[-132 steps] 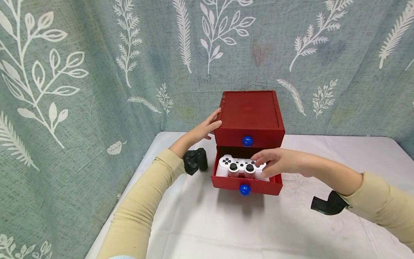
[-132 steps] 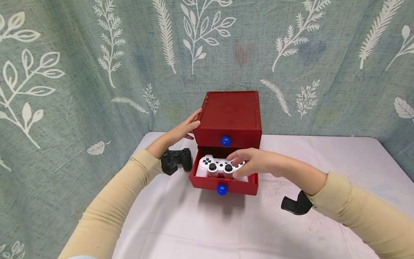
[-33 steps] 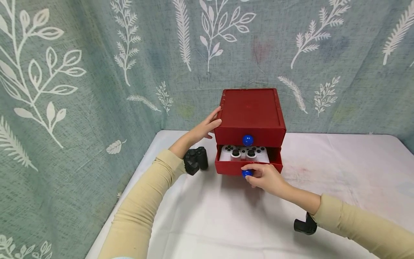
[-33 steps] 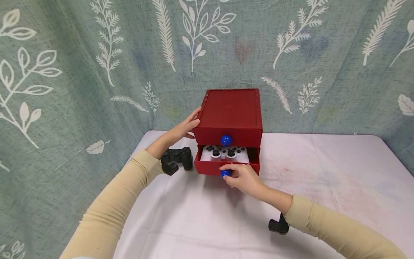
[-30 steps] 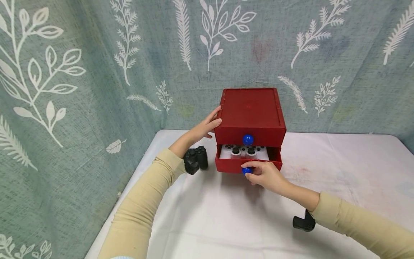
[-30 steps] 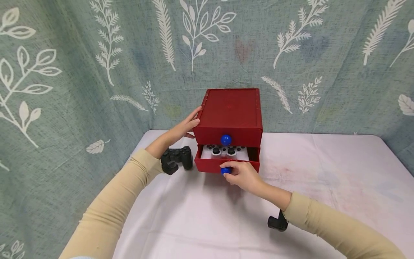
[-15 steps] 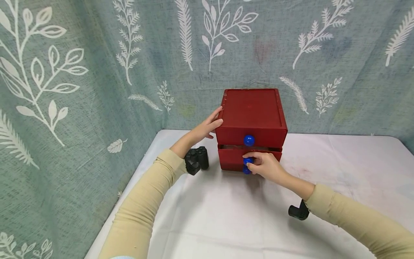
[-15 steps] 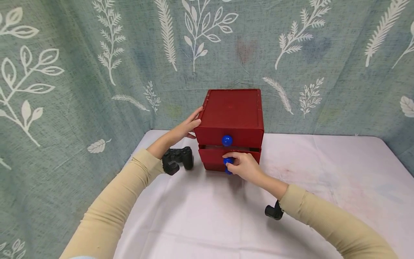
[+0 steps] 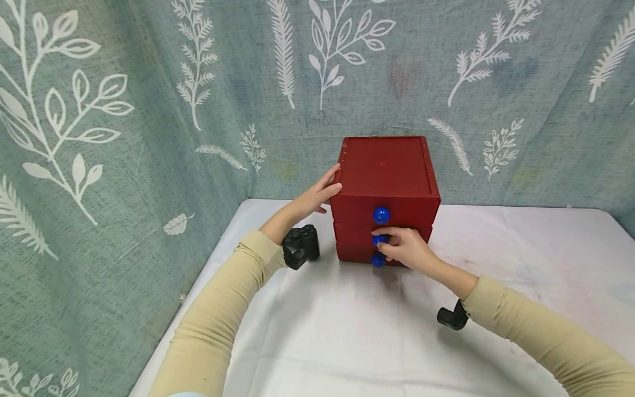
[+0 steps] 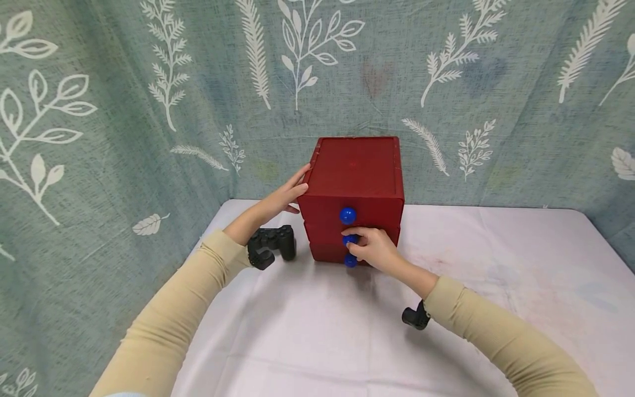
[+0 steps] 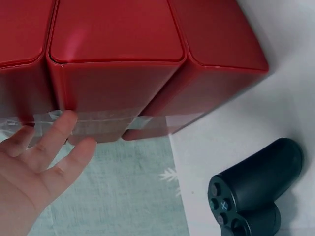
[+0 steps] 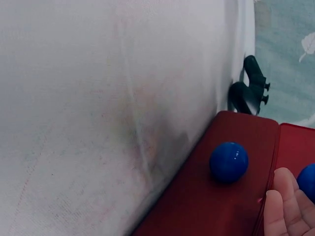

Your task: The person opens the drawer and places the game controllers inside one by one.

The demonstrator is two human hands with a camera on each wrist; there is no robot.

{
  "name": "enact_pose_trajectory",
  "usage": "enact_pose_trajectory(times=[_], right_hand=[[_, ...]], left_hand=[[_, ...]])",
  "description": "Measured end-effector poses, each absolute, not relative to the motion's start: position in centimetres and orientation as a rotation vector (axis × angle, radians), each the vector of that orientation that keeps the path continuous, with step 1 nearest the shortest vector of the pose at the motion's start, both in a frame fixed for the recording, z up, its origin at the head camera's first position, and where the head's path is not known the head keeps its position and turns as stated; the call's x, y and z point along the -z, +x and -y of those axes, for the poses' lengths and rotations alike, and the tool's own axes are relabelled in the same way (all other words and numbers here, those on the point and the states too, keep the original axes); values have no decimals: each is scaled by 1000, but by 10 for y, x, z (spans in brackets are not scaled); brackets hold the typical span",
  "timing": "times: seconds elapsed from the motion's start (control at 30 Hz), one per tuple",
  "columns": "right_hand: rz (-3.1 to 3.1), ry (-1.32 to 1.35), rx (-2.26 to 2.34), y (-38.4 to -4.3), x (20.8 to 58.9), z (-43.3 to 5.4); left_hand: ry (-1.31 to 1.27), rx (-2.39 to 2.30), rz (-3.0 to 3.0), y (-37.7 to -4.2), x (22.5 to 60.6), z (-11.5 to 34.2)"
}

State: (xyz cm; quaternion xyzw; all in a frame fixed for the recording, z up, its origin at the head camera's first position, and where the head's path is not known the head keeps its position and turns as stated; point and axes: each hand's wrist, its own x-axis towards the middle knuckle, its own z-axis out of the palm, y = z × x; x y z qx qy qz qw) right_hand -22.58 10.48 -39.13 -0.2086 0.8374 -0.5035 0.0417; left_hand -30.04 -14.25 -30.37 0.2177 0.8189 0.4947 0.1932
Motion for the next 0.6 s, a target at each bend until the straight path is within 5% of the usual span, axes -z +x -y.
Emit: enact_pose_trajectory(times=[0.6], right_hand=[[-2477,-581,1524,-224,387,-108]], left_hand=[[631,-1371,-2330,-306,311,144]])
